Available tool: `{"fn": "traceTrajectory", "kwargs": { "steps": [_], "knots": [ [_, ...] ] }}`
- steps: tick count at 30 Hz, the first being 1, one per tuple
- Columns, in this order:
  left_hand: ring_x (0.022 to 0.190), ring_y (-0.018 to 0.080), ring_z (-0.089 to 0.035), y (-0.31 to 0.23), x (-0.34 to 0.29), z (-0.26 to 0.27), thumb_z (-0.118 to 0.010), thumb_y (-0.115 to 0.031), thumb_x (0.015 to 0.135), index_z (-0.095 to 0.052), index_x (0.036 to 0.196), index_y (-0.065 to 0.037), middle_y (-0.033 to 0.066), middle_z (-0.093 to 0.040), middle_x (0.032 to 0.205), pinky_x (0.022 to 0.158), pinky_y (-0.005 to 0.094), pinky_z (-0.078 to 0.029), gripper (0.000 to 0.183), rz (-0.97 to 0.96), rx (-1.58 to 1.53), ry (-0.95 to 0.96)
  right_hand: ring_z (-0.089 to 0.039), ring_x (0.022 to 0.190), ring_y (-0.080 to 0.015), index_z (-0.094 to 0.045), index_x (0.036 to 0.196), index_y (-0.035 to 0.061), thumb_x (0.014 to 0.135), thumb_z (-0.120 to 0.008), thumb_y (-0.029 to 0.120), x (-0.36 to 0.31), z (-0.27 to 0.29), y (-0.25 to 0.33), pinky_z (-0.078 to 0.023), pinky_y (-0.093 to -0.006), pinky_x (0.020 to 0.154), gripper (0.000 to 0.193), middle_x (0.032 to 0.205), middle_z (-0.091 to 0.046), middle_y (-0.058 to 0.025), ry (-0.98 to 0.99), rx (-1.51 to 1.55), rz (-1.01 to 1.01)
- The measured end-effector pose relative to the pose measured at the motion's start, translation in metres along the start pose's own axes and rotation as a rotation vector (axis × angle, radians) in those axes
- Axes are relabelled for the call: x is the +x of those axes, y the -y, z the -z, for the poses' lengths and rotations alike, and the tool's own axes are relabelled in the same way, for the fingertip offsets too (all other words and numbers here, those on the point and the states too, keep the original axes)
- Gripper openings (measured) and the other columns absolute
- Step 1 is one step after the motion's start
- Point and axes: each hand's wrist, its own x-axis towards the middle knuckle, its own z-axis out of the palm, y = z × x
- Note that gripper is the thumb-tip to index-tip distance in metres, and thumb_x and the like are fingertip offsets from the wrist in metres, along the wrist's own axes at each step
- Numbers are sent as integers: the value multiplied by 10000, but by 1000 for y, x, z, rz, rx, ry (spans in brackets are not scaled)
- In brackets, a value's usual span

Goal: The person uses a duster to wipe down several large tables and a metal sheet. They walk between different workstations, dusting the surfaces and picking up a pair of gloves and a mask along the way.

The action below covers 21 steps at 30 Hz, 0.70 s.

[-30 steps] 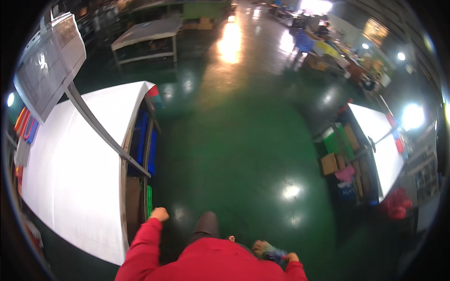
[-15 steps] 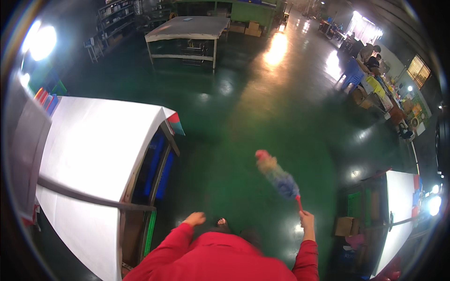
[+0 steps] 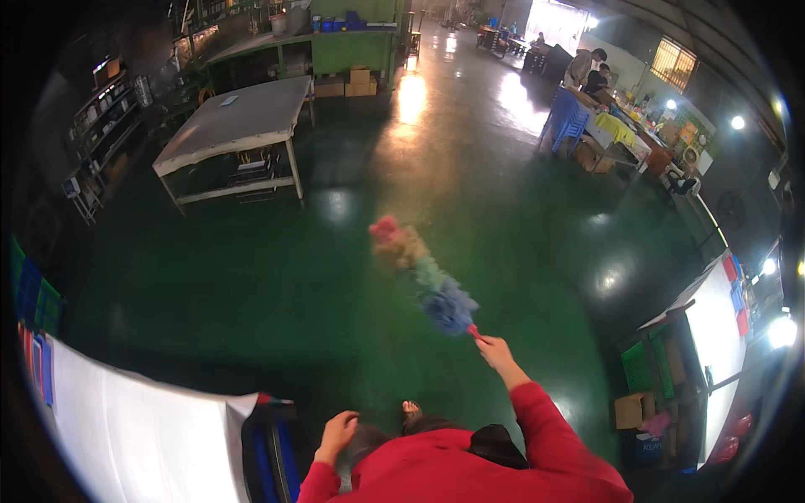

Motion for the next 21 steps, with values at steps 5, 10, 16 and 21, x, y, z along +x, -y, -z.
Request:
{"fn": "traceTrajectory", "kwargs": {
  "steps": [5, 10, 16, 21],
  "knots": [
    [676, 169, -598, 56, 23, 74, -485, -80, 761, -594, 866, -23, 112, -610, 746, 627, 268, -461, 161, 338, -182, -396, -375, 365, -67, -616, 880, 84, 754, -551, 220, 157, -124, 112, -263, -229, 327, 197, 478, -432, 31, -51, -233, 83],
    [623, 133, -579, 120, 118, 151, -484, -71, 745, -566, 944, -31, 80, -596, 715, 558, 256, -467, 219, 532, -402, -174, -342, 366, -65, -599, 852, 86, 768, -549, 239, 201, -216, 192, -243, -226, 326, 181, 503, -422, 33, 128, 19, -171],
    [536, 176, -444, -132, 422, 319, -529, -114, 731, -320, 1264, -201, 77, -478, 607, 548, 294, -403, 580, -690, 199, 640, -475, 399, -162, -596, 870, 68, 793, -469, 330, 225, -258, 176, -398, -315, 406, 301, 521, -510, -47, 172, -493, -74],
    [525, 244, -495, -354, 431, 359, -472, -56, 702, -262, 1283, -219, 94, -499, 654, 490, 326, -409, 639, -1488, 342, 669, -580, 759, -292, -614, 850, 74, 807, -363, 377, 217, -255, 161, -459, -382, 686, 395, 783, -609, -118, 247, -615, -399]
  ]
}}
